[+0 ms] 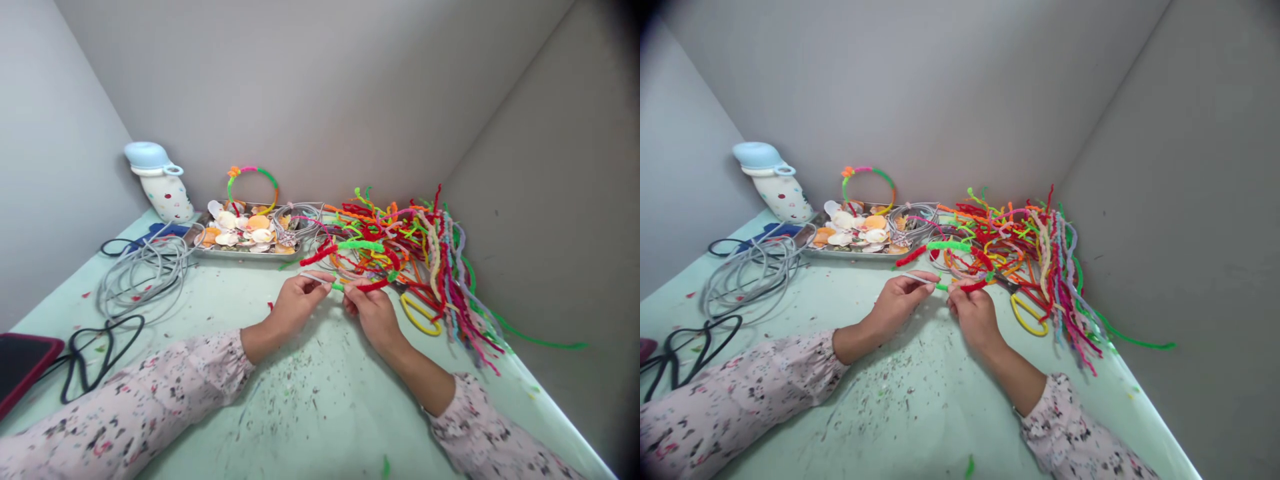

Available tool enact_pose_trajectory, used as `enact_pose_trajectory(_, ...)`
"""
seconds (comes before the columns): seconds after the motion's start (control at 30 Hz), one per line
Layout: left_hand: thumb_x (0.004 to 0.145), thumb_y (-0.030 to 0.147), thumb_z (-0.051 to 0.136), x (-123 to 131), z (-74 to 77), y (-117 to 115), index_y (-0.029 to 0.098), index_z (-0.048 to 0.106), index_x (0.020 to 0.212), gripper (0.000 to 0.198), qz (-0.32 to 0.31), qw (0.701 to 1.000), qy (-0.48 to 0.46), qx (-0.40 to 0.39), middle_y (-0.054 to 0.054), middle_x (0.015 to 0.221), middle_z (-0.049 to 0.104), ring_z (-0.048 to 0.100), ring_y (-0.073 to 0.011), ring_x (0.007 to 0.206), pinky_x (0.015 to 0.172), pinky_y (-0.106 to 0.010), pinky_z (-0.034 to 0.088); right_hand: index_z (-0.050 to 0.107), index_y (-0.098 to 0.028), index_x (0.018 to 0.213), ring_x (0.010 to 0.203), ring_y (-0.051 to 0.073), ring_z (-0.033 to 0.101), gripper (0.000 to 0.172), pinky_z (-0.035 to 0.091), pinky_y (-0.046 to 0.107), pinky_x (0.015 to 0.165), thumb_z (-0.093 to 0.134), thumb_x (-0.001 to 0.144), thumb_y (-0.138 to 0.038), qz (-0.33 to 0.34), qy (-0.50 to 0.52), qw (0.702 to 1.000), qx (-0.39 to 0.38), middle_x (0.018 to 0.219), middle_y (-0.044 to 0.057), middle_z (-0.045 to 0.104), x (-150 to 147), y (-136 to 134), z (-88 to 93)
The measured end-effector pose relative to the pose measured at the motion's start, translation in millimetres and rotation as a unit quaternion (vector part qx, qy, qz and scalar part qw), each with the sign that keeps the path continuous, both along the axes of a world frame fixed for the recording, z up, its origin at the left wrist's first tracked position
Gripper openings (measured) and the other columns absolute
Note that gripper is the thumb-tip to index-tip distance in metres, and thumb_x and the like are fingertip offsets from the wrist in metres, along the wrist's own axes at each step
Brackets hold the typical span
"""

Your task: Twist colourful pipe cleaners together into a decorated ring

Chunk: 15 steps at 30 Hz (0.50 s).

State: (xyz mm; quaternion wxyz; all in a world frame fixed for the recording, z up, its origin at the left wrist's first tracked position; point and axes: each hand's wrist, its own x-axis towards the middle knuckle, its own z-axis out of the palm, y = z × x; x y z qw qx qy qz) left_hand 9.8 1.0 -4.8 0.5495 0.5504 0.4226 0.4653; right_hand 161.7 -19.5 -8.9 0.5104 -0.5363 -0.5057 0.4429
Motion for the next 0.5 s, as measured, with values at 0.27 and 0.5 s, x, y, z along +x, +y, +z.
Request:
enact_pose_trajectory(0.27, 0.078, 0.032, 0.061, -2, -3.5, 1, 0.013, 0.069, 0.092, 0.025, -0.013, 0.999, 0.028, 0.033, 0.001, 0.065, 0.056, 0.038, -0.0078, 0.052, 0.048, -0.021, 0.028, 0.055, -0.018, 0.062, 0.054, 0.012, 0.048, 0.028, 0.038, 0.025, 0.055, 0.056, 0.078, -0.041, -0.024, -0.051, 0.998, 0.017, 0.057, -0.002, 0.054, 3, 1, -6.3)
enact_pose_trajectory(0.5, 0.08, 0.031, 0.058, -3, -1.2, 1, 0.014, 0.069, 0.09, 0.023, -0.008, 0.997, 0.051, 0.049, -0.001, 0.072, 0.063, 0.052, -0.0122, 0.062, 0.06, -0.023, 0.039, 0.059, -0.019, 0.069, 0.056, 0.013, 0.049, 0.025, 0.039, 0.025, 0.056, 0.055, 0.079, -0.041, -0.027, -0.058, 0.997, 0.035, 0.058, -0.002, 0.054, 4, 2, -11.2)
